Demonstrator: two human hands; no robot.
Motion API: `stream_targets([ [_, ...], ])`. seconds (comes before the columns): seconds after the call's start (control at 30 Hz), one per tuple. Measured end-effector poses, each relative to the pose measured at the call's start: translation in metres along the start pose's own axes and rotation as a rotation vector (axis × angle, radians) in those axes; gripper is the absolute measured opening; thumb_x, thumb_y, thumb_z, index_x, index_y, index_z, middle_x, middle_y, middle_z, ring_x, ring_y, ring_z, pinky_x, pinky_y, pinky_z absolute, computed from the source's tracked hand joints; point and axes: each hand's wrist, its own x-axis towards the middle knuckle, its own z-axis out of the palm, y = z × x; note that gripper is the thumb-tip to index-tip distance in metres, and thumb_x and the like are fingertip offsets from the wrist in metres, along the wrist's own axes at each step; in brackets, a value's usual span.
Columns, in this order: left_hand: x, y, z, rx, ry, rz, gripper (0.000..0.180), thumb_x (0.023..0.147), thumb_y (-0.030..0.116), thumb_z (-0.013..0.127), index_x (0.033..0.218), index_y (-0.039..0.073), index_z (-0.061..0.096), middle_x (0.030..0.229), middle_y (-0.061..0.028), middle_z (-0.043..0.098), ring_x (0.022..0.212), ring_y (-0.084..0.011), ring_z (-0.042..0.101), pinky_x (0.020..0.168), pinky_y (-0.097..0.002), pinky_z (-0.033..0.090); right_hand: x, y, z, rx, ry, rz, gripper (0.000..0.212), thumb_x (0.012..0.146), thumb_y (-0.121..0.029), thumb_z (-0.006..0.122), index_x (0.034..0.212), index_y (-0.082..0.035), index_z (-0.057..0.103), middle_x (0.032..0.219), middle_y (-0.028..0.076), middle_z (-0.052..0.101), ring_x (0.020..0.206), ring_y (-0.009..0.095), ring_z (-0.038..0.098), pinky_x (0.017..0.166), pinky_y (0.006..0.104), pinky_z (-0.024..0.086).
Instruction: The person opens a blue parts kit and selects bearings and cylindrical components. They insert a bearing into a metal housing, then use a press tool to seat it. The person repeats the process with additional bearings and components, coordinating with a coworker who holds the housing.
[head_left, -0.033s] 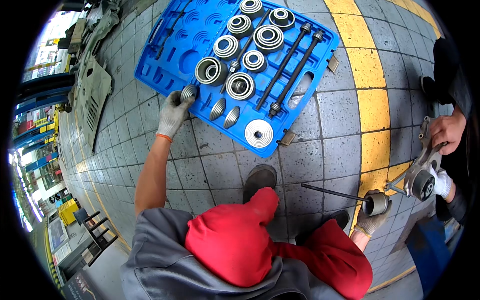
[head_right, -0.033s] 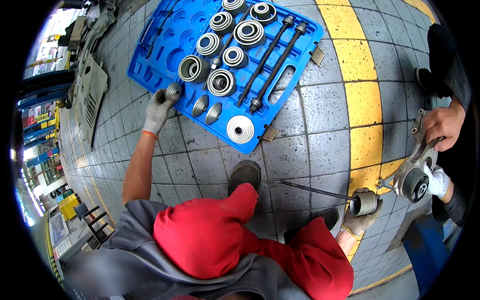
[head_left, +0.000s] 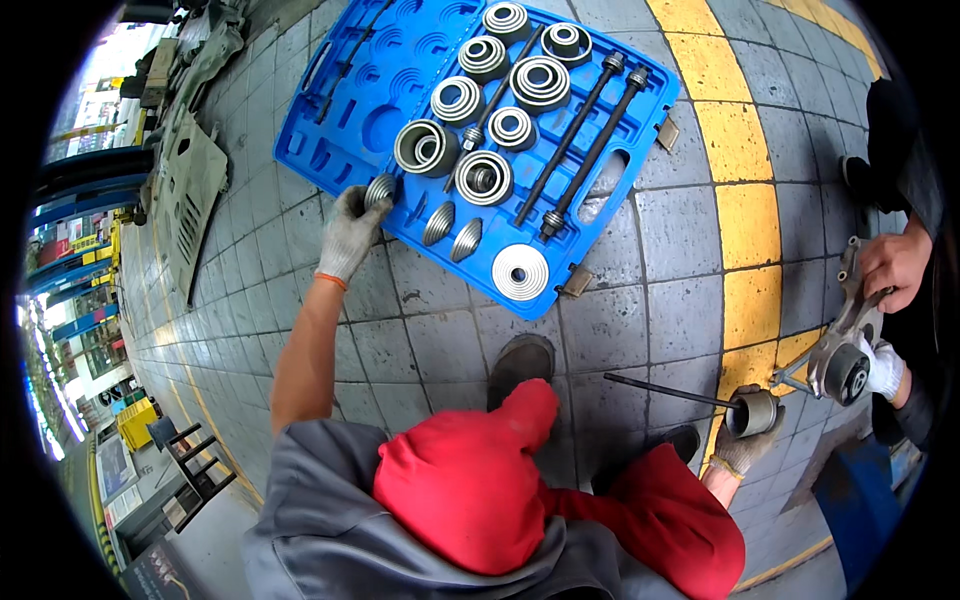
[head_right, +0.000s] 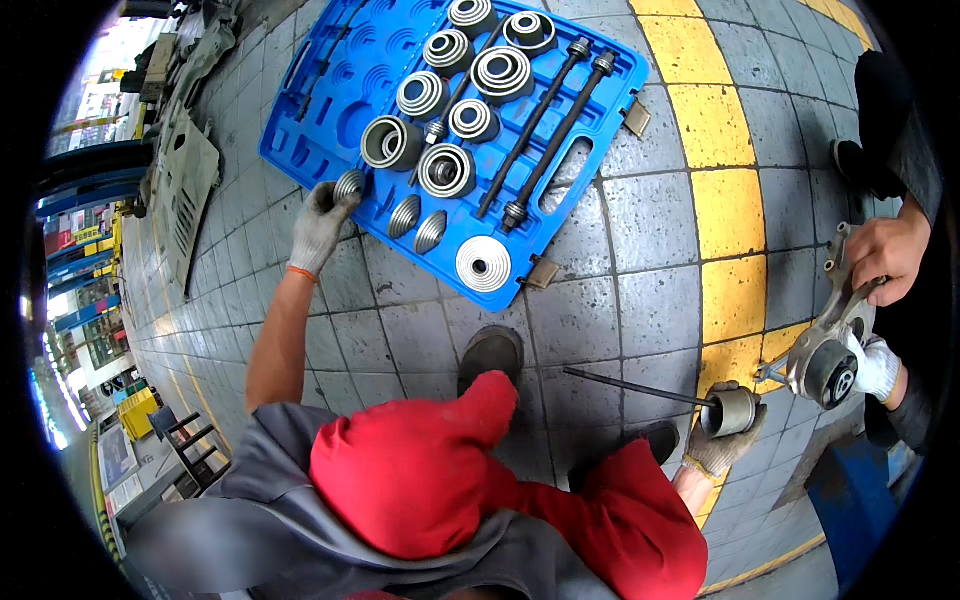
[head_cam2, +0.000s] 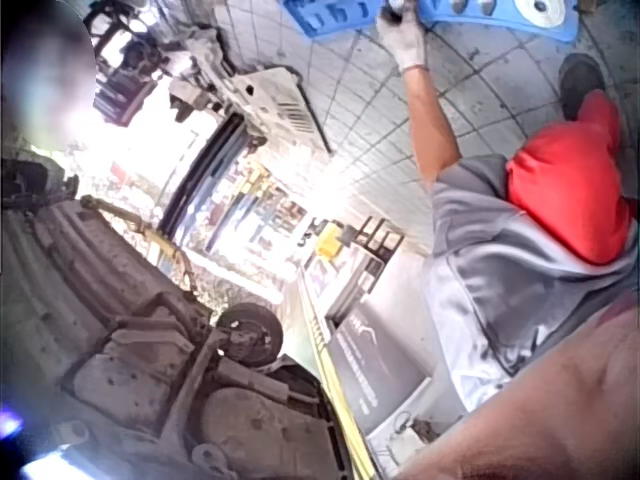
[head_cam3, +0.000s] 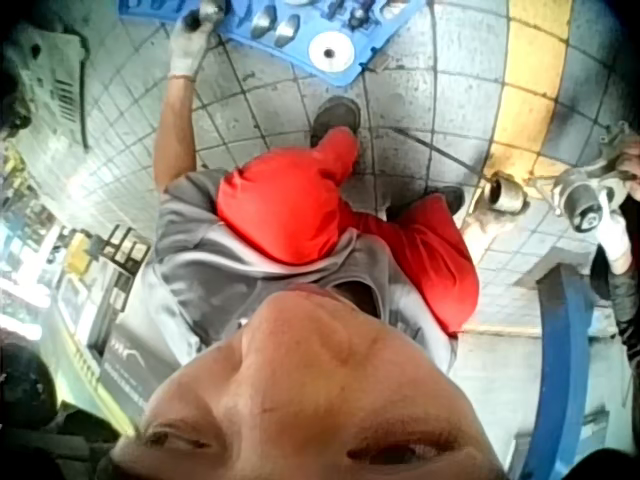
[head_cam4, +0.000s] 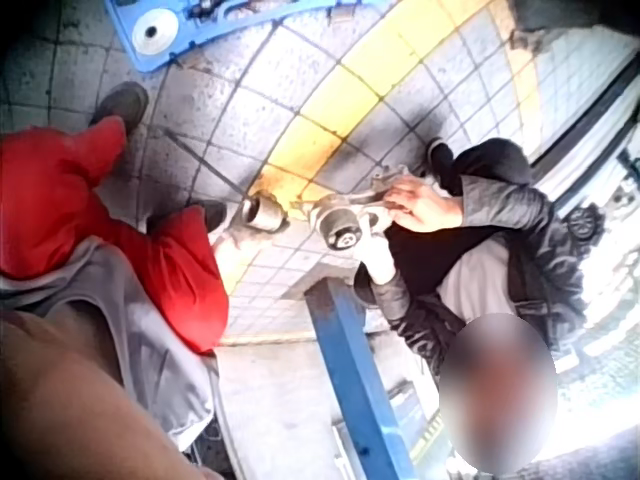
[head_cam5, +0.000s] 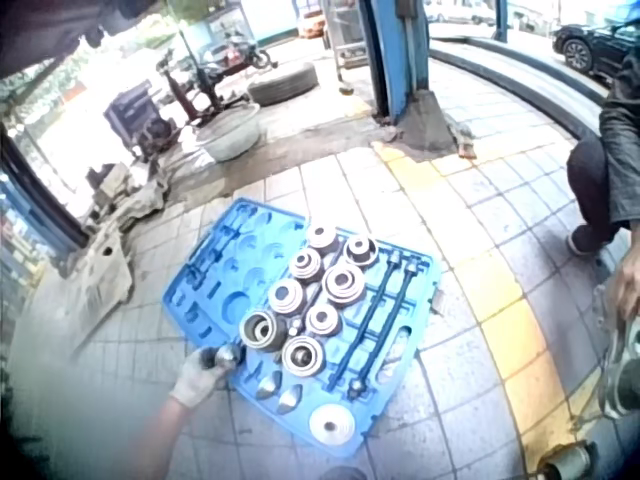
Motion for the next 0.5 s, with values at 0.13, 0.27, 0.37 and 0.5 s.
stream_targets([
  [0.13, -0.019, 0.006, -0.007, -0.183, 0.031, -0.003, 0.042, 0.101, 0.021, 0.074, 0.134, 0.000, 0.057, 0.128, -0.0176, 0.069, 0.112, -0.0221, 0.071, 0.090, -0.0339, 0.060, 0.005, 0.005, 0.000, 0.025, 0.044, 0.009, 0.041, 0.109, -0.044, 0.053, 0.120, -0.006, 0.066, 0.109, 0.014, 0.073, 0.102, 0.032, 0.072, 0.090, 0.0434, 0.060],
  [0.27, -0.033, 0.049, -0.003, -0.549, -0.111, 0.003, 0.040, 0.103, 0.016, 0.068, 0.139, 0.004, 0.055, 0.127, -0.0141, 0.068, 0.118, -0.0258, 0.070, 0.095, -0.0446, 0.063, 0.000, 0.005, -0.009, 0.038, -0.107, 0.003, 0.046, 0.108, -0.050, 0.052, 0.116, -0.008, 0.069, 0.109, 0.013, 0.074, 0.100, 0.031, 0.072, 0.088, 0.0431, 0.060],
  [0.37, -0.049, 0.061, 0.012, -0.736, -0.207, 0.110, 0.043, 0.102, 0.019, 0.064, 0.143, 0.007, 0.055, 0.128, -0.0145, 0.070, 0.117, -0.0300, 0.070, 0.102, -0.0480, 0.059, 0.004, 0.009, -0.006, -0.085, 0.071, -0.071, 0.043, 0.106, -0.052, 0.052, 0.109, -0.013, 0.070, 0.096, 0.009, 0.076, 0.091, 0.028, 0.073, 0.083, 0.0462, 0.060],
  [0.5, -0.057, 0.058, 0.017, -1.140, -0.576, 0.168, 0.049, 0.102, 0.033, 0.065, 0.141, 0.005, 0.058, 0.132, -0.0160, 0.069, 0.118, -0.0352, 0.067, 0.105, -0.0535, 0.053, 0.007, 0.009, 0.011, 0.168, 0.064, 0.058, 0.043, 0.107, -0.050, 0.054, 0.108, -0.010, 0.069, 0.095, 0.012, 0.076, 0.091, 0.034, 0.075, 0.084, 0.0510, 0.061],
])
